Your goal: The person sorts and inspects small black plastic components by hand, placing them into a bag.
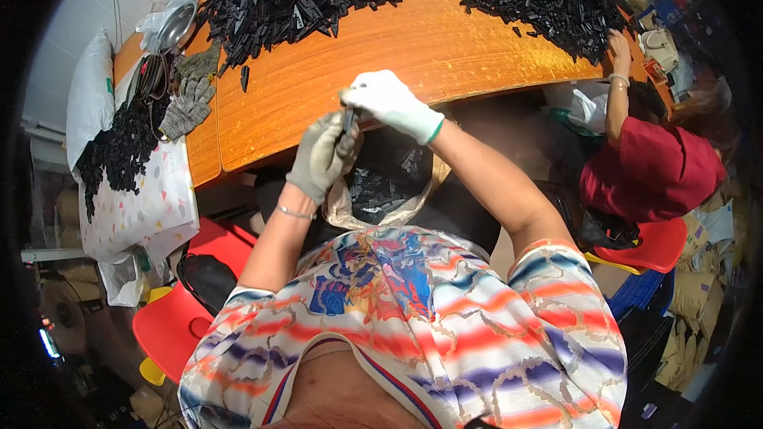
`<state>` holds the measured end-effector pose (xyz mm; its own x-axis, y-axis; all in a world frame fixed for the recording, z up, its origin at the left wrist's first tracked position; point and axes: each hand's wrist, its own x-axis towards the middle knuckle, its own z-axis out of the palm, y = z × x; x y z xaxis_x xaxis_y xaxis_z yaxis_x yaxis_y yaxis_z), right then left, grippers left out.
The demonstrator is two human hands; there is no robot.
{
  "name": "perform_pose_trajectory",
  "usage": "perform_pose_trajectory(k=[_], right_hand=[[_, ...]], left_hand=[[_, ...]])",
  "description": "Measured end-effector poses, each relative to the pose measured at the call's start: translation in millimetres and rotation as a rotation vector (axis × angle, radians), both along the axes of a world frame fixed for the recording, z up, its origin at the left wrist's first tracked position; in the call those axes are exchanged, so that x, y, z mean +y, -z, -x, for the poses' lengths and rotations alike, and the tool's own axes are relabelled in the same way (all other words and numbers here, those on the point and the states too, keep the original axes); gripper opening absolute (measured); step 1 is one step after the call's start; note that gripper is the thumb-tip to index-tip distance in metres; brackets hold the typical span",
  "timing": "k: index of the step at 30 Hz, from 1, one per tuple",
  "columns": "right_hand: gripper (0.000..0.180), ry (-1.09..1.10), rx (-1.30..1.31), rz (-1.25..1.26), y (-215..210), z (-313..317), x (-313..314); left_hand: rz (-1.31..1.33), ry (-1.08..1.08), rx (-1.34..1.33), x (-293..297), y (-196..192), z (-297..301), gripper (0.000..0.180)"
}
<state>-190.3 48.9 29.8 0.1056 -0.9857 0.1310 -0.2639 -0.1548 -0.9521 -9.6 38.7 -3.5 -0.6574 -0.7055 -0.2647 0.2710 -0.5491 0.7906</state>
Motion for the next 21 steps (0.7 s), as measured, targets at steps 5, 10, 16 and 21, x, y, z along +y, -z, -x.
perform_pose_trajectory(k=[5,10,16,21], right_hand=[[0.026,-0.109,0.313,-0.414,-19.3,16.8,1.2],[0.008,-0.025,0.608,0.176,-12.8,63.7,-31.6],[0.022,0.482,0.760,-0.011,2.9,98.0,-112.5],[0.027,0.707,0.988,0.074,15.5,129.3,-164.9]], left_hand=[[0.457,0.138,-0.516,22.3,-10.4,-15.4,0.028],[1.159,-0.019,-0.842,-12.8,-22.4,-13.8,0.029],[1.535,-0.327,-1.256,-132.7,-19.4,15.7,0.035],[1.610,-0.327,-1.470,-180.2,-16.9,50.1,0.026]])
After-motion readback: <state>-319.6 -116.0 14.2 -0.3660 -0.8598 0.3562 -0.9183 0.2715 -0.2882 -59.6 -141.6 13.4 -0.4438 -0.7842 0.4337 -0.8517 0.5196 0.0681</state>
